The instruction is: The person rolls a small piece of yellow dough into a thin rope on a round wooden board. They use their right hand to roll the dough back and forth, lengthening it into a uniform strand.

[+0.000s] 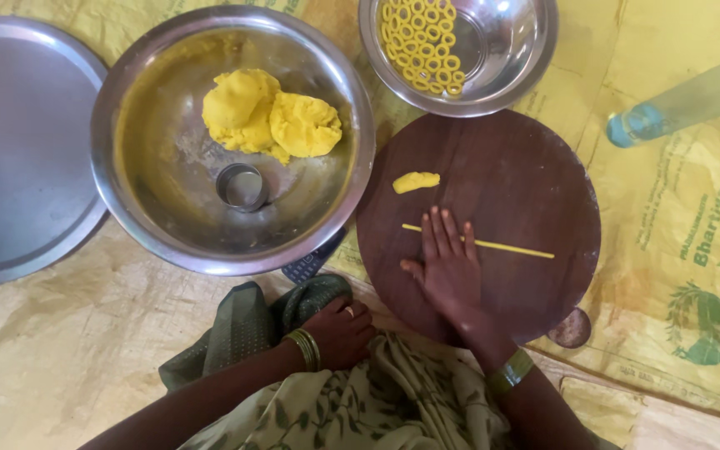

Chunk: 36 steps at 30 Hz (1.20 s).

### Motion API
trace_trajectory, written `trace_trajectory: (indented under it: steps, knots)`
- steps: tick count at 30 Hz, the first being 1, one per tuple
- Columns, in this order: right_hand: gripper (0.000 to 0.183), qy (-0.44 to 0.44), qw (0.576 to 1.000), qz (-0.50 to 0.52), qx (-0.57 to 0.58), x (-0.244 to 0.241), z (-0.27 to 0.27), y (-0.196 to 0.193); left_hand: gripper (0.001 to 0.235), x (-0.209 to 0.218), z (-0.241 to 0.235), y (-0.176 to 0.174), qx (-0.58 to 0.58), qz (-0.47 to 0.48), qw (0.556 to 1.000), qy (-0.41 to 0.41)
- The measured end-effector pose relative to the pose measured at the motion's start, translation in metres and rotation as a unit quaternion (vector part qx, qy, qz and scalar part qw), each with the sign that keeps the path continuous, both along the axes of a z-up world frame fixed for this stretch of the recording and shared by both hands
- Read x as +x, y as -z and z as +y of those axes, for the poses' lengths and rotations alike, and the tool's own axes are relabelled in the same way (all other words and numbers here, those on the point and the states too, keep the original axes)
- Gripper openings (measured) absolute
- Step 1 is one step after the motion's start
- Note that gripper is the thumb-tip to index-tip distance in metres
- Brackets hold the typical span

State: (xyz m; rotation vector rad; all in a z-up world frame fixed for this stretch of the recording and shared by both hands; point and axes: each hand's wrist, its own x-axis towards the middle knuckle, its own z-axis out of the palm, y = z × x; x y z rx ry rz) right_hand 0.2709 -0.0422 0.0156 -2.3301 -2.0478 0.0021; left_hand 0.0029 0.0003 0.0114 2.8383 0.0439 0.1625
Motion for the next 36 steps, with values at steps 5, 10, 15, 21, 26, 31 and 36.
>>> trace_trajectory:
  steps: [5, 10, 15, 21, 26, 31, 36]
  knots:
    - [0.093, -0.026, 0.999, 0.028, -0.004, -0.005, 0.008, -0.009, 0.034, 0.0, -0.002, 0.002, -0.018, 0.028, 0.999, -0.007]
    - [0.089, -0.074, 0.996, 0.058, 0.004, -0.022, -0.038, -0.015, 0.034, -0.001, -0.004, 0.008, -0.024, 0.025, 0.999, -0.011]
    - [0.092, -0.058, 0.997, 0.044, 0.008, -0.014, -0.013, -0.006, 0.036, 0.0, -0.001, 0.005, -0.013, 0.009, 1.0, -0.013]
    - [0.092, -0.028, 0.999, 0.04, 0.017, -0.012, 0.01, -0.005, 0.036, -0.002, -0.004, 0.002, -0.026, 0.009, 0.999, -0.017]
    - [0.092, -0.061, 0.993, 0.102, 0.002, -0.024, -0.023, -0.021, 0.033, -0.001, -0.003, 0.005, -0.03, 0.009, 0.999, -0.019]
    - [0.088, 0.081, 0.967, 0.232, 0.067, 0.024, -0.033, -0.053, 0.03, -0.001, -0.001, 0.002, -0.017, -0.024, 0.999, -0.023]
    - [0.081, 0.078, 0.993, 0.085, 0.021, 0.047, -0.048, -0.047, 0.027, -0.002, -0.003, 0.001, -0.021, -0.058, 0.998, -0.031]
